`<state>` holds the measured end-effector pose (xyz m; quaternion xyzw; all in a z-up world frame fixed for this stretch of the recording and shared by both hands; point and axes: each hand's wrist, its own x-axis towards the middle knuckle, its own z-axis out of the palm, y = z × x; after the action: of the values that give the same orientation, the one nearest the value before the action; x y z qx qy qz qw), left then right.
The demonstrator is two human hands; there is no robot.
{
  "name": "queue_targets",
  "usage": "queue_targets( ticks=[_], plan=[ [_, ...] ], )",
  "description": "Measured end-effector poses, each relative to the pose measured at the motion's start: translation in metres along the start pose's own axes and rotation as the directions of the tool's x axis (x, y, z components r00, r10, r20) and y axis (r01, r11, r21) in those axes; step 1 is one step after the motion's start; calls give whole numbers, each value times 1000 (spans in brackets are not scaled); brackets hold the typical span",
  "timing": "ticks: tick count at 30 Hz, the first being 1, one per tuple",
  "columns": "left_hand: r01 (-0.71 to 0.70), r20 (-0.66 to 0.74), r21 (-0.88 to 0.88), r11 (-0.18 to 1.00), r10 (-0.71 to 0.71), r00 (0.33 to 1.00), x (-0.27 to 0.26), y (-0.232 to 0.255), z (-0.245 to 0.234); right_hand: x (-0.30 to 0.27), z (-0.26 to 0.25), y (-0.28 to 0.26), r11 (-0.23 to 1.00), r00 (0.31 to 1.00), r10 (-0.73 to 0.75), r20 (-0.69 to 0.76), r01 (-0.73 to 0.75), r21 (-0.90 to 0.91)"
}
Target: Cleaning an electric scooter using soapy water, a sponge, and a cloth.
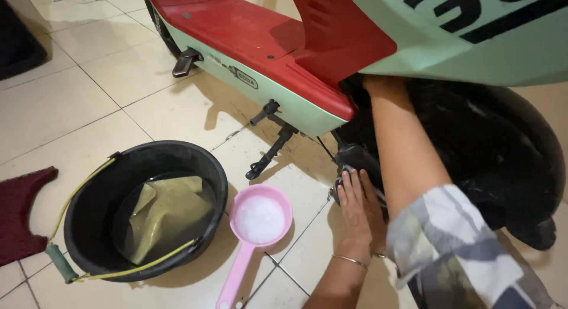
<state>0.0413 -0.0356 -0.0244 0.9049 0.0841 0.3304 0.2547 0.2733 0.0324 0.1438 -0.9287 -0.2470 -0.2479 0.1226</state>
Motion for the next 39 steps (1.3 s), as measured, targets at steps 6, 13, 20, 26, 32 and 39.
queue_targets(
  ticks=[6, 13, 20, 26, 32, 39],
  plan=[
    [96, 523, 63, 993, -114, 845, 24, 17, -77, 27, -1, -17, 999, 998, -44, -36, 43, -19],
    [39, 225, 73, 997, -55, 973, 9, -1, -14, -4, -19, -17, 995, 996, -84, -21, 83, -51],
    [15, -48, 187, 982, -6, 999, 4, 0, 3, -111, -26, 47, 989, 993, -119, -12, 118, -87],
    [30, 58, 49, 998, -33, 998, 7, 7, -28, -71, -19, 23, 980, 985, -173, -12, 171, -103],
    [49, 289, -125, 991, -11, 957, 14, 3, -48, 26, -15, -58, 975, 978, -206, -32, 202, -94],
    [2, 76, -69, 998, 3, 997, 5, 3, -24, -3, -45, -56, 961, 971, -238, 0, 236, -142]
  ],
)
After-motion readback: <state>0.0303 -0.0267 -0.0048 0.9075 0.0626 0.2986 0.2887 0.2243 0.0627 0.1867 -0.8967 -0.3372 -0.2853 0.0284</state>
